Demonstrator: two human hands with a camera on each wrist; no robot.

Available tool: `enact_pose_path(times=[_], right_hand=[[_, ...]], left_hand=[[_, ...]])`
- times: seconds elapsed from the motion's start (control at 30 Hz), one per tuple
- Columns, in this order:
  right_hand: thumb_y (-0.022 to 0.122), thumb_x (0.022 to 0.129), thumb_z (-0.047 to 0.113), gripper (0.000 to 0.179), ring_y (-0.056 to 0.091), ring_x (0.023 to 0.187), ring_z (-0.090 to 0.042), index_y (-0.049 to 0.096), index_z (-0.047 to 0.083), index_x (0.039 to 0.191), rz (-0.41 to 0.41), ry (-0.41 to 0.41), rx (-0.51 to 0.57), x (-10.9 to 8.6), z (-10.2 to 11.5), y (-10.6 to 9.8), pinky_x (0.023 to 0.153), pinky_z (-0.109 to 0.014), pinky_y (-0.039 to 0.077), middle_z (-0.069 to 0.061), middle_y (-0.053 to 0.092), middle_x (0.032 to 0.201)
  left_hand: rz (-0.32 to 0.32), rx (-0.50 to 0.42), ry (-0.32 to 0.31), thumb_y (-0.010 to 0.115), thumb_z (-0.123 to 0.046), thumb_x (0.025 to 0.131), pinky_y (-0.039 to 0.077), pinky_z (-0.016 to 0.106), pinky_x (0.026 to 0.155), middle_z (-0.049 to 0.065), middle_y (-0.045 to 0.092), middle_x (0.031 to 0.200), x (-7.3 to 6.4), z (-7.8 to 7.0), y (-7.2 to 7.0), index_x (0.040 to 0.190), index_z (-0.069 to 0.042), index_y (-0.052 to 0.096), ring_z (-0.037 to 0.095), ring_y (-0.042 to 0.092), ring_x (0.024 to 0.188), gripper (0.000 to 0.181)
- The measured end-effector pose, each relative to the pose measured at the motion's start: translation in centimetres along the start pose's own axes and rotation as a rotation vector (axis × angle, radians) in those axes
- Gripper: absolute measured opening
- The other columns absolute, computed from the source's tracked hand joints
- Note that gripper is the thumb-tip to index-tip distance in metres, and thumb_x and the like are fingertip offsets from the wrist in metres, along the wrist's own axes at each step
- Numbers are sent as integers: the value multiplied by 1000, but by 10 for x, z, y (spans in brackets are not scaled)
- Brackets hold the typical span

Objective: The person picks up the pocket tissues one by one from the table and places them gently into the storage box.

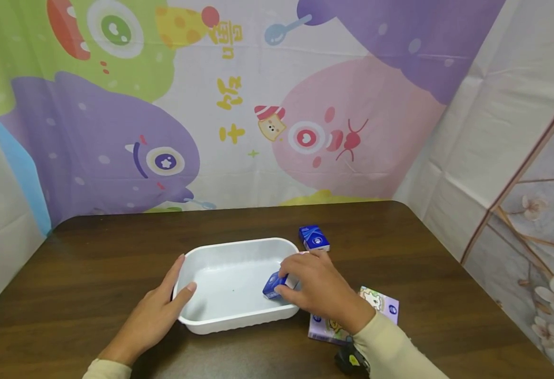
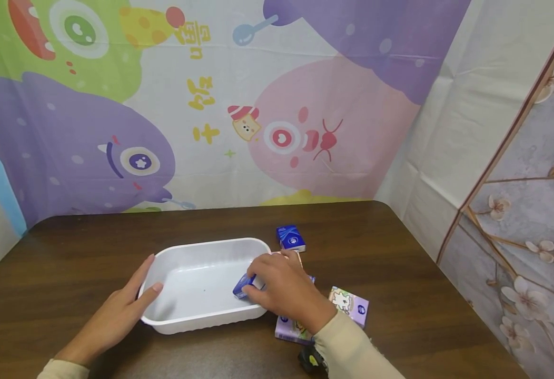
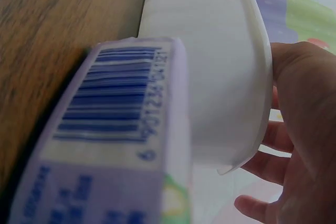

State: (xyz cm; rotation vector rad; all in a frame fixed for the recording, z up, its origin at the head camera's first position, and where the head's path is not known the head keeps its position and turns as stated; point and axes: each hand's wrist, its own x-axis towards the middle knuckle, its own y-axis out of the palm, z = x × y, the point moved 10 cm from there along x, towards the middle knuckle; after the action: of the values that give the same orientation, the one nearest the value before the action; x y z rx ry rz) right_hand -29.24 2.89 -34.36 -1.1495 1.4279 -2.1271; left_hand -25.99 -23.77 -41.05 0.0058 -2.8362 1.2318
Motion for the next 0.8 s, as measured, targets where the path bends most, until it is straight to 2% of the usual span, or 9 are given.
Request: enact_pose_path(times=[0.27,0.53,0.8], right_hand=[[74,90,43,20,62,112,-12,73,24,97,28,4,-43,0,2,2,104,-59,34,10,70,111],[72,90,43,28,62,115,-16,78,21,106,76,11,-87,0,5,4,105,-62,32,5,70,117],[69,91,37,28,61,117,-18,79,19,110,114,4,-125,-1,8,4,105,-64,31,4,69,122]], left_hand=[[3,-1,-4,43,-58,103,43,62,93,25,42,151,-1,0,0,163,-29,8,44,52,127,75],[-9,2,3,42,-59,103,43,62,93,25,43,150,-1,-1,-1,163,-28,9,44,53,126,76],[2,-5,2,43,-57,103,43,62,93,24,41,152,0,-1,0,163,-28,8,44,52,127,75]])
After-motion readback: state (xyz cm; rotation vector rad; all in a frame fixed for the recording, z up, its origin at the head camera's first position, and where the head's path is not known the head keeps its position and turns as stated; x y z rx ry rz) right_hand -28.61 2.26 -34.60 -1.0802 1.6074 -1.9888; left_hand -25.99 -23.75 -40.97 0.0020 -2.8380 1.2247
